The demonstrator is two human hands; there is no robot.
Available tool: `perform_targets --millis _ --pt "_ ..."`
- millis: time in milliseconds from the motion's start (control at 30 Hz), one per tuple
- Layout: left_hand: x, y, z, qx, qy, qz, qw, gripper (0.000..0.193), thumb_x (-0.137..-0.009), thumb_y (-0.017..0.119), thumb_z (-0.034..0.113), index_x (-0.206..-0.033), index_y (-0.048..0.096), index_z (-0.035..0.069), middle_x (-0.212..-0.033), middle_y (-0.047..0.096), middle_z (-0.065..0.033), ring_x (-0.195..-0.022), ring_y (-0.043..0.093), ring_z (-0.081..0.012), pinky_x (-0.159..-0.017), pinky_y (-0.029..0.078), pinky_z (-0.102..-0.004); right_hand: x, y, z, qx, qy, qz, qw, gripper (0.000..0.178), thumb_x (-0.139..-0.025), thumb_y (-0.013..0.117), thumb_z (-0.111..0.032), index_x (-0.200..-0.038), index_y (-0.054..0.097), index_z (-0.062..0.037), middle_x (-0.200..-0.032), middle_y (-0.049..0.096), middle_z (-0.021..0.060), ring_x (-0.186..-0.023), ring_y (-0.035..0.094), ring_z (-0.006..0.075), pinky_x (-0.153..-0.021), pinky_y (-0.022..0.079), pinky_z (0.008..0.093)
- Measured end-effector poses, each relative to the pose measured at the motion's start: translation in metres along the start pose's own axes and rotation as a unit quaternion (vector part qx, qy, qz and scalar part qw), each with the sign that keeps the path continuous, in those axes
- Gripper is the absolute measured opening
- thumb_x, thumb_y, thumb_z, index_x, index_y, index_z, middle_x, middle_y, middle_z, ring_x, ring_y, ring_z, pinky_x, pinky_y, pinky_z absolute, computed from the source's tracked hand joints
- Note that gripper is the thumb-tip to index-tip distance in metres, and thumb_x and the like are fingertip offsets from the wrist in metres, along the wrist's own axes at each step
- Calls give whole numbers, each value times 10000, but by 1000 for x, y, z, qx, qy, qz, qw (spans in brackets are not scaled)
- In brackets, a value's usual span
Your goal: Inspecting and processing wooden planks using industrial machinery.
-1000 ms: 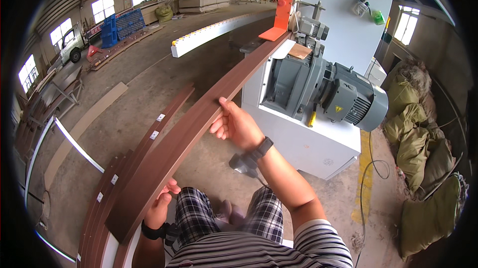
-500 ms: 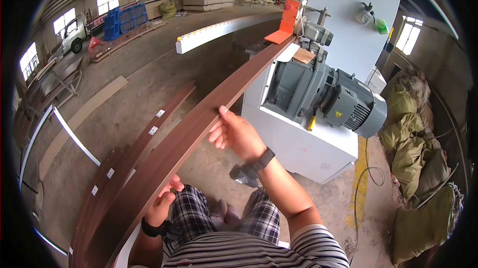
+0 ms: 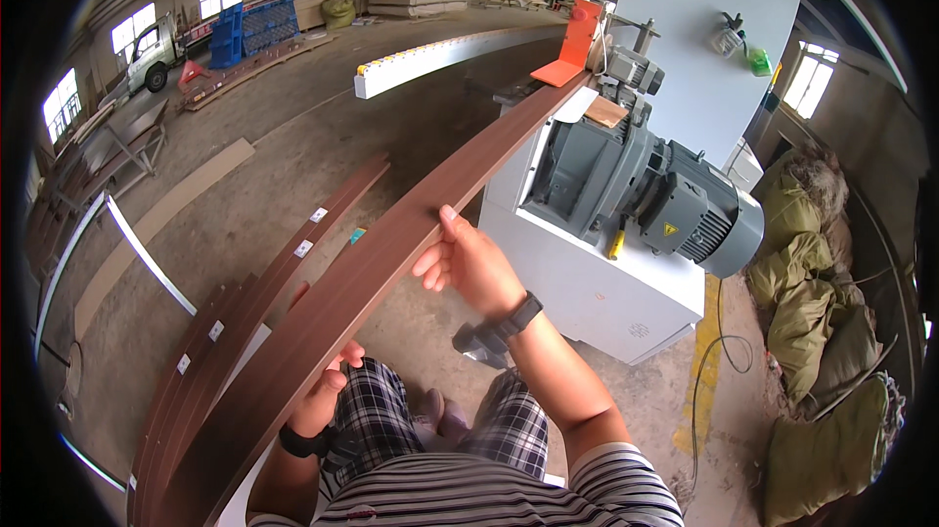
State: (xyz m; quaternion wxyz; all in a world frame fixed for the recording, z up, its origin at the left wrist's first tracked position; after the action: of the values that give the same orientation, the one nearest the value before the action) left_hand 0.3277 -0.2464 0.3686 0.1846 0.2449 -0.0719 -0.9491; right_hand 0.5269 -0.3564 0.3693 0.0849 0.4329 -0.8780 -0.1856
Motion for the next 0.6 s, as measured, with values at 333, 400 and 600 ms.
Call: perform_targets --millis 333,400,600 --pt "1 -5 -16 39 3 -18 999 1150 -669 813 470 -1471 132 5 -1120 563 -75 -907 579 -149 -725 486 -271 -2 -8 0 -13 -6 7 1000 545 -954 414 -546 -891 576 -30 -733 665 119 -571 637 172 -528 516 246" --pt "-2 3 -8 52 13 -9 999 1184 -657 823 462 -1480 94 24 -1200 523 -77 -987 561 -159 -745 493 -268 -2 -9 0 -26 -5 6 1000 557 -955 403 -549 -878 582 -28 -733 664 122 -572 637 175 -531 517 249" --pt "-5 5 -5 38 14 -19 999 1231 -637 824 489 -1486 57 35 -1303 456 -74 -1056 537 -167 -769 499 -264 -4 -14 0 -39 -10 5 999 591 -954 380 -568 -845 594 -28 -728 662 118 -581 638 178 -536 518 252"
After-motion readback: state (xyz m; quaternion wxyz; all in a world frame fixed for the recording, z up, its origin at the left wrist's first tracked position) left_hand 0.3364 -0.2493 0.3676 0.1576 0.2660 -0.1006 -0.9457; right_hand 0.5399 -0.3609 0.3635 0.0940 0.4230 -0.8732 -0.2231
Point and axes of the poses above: each hand's wrist, its own x-axis away from the middle knuckle, its own y-axis out of the palm, z = x × y, the point moved 9 cm from there along -x, towards the middle knuckle
